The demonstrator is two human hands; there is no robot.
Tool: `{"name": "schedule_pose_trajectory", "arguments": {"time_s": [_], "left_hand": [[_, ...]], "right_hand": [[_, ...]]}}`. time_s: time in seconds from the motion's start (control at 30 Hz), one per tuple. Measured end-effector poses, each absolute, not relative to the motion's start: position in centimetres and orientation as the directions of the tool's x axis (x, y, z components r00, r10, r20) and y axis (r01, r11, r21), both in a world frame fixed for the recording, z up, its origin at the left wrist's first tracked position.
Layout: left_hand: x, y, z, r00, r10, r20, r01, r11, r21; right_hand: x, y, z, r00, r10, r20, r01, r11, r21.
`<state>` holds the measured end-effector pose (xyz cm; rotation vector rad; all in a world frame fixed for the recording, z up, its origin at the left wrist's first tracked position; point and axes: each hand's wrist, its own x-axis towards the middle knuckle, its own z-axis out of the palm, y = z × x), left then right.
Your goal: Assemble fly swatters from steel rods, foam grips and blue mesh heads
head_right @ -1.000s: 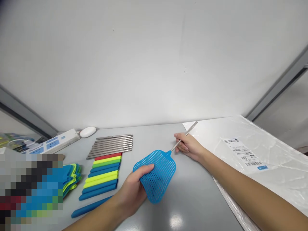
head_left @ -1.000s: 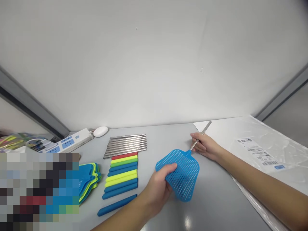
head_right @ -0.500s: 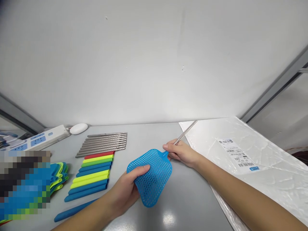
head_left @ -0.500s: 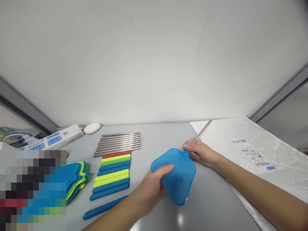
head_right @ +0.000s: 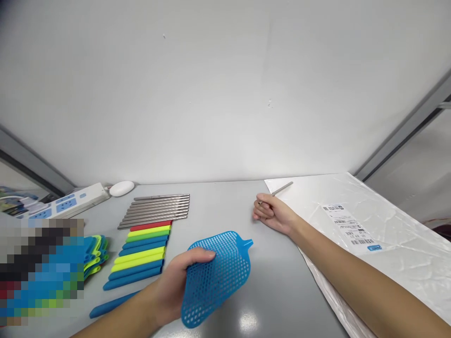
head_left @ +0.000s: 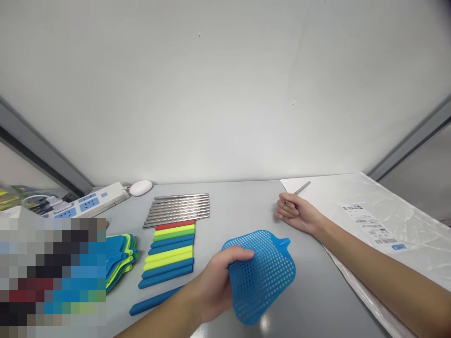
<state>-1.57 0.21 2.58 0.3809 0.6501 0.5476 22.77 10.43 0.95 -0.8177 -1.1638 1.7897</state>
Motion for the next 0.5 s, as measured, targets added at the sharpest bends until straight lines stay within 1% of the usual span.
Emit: {"name": "schedule_pose_trajectory", "arguments": {"time_s": [0.13, 0.2, 0.3, 0.4, 0.5], "left_hand": [[-1.00, 0.00, 2.63, 0.676, 0.649, -0.349, -0.334, 0.692, 0.640], [-0.76, -0.11, 2.43, 0.713, 0.638, -0.290, -0.278, 0.637, 0.719], [-0.74, -0.16, 2.21, 0.724, 0.636, -0.268, -0.172, 0.542, 0.823], [-0.88, -0.06, 2.30, 0.711, 0.652, -0.264, -0.116, 0.479, 0.870], [-0.81, -0.41, 2.45, 0.703, 0.675, -0.227, -0.113, 0.420, 0.900]], "right_hand": [[22.72, 10.16, 0.96, -0.489, 0.869, -0.080, -0.261, -0.233, -0.937], [22.56, 9.97, 1.02, -0.492, 0.867, -0.077, -0.265, -0.234, -0.935], [22.47, 9.87, 1.06, -0.502, 0.860, -0.086, -0.254, -0.242, -0.936], [22.60, 9.88, 0.90, -0.482, 0.867, -0.129, -0.204, -0.255, -0.945], [22.77, 9.83, 0.61, -0.460, 0.874, -0.155, -0.160, -0.254, -0.954]]}}
